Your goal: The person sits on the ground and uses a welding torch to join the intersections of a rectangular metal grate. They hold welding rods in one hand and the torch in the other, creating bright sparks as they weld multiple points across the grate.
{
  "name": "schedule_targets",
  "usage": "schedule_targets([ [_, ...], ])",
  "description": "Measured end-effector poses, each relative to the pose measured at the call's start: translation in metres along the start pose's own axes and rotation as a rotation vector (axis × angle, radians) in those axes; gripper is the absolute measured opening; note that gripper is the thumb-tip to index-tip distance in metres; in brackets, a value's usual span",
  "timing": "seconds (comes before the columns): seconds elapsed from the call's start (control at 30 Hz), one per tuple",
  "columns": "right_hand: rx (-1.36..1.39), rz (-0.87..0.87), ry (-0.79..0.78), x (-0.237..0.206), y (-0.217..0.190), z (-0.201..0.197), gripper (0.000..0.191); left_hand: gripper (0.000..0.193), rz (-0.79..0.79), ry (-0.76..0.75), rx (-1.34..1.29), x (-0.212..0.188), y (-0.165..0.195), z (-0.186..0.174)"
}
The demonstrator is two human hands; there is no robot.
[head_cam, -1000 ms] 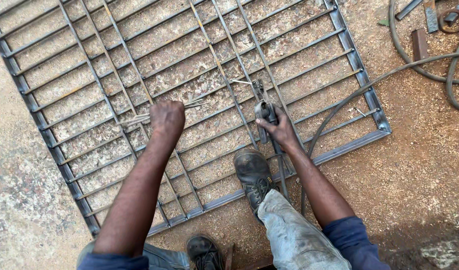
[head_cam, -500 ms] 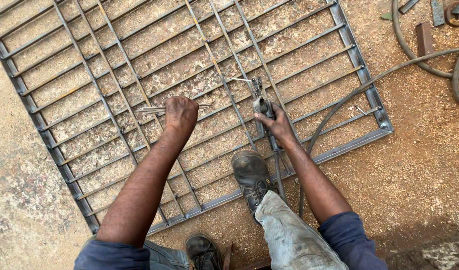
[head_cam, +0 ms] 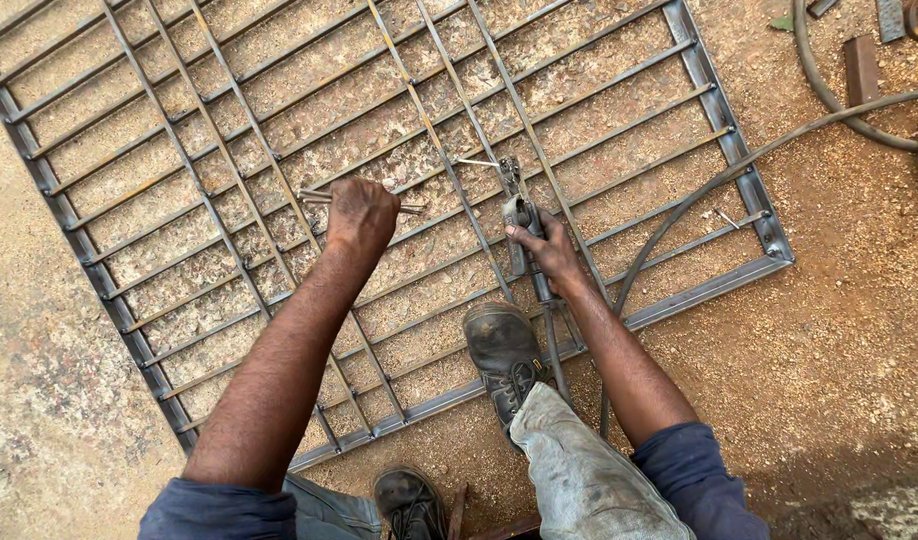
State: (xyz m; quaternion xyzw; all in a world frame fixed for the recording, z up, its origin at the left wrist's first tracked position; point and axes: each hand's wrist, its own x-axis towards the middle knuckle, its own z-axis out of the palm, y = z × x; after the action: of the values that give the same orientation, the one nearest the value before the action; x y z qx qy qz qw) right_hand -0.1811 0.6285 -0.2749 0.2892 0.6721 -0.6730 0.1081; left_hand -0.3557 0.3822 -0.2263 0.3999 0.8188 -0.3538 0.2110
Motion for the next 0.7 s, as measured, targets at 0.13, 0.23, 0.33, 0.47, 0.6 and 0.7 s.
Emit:
schedule_targets([
  [0.13, 0.031, 0.004, -0.009, 0.0, 0.0, 0.0, 0.061, 0.024, 0.025, 0.108, 0.082, 0.007, 0.006, 0.0],
  [0.23, 0.013, 0.02, -0.011, 0.002, -0.002, -0.001, 0.062, 0.025, 0.049, 0.154, 0.136, 0.01, 0.014, -0.006],
  [0.33, -0.01, 0.023, -0.01, 0.003, -0.004, 0.0, 0.063, 0.029, 0.04, 0.175, 0.182, 0.01, 0.021, -0.012],
  [0.47, -0.015, -0.009, -0.037, 0.002, -0.004, 0.002, 0.066, 0.029, 0.062, 0.142, 0.191, 0.011, 0.02, -0.016],
  [0.6, 0.002, 0.031, -0.027, 0.002, -0.007, 0.004, 0.064, 0.029, 0.078, 0.118, 0.146, 0.011, 0.018, -0.02],
  [0.7, -0.055, -0.001, -0.007, 0.0, -0.009, 0.005, 0.057, 0.025, 0.074, 0.118, 0.148, 0.009, 0.02, -0.023],
])
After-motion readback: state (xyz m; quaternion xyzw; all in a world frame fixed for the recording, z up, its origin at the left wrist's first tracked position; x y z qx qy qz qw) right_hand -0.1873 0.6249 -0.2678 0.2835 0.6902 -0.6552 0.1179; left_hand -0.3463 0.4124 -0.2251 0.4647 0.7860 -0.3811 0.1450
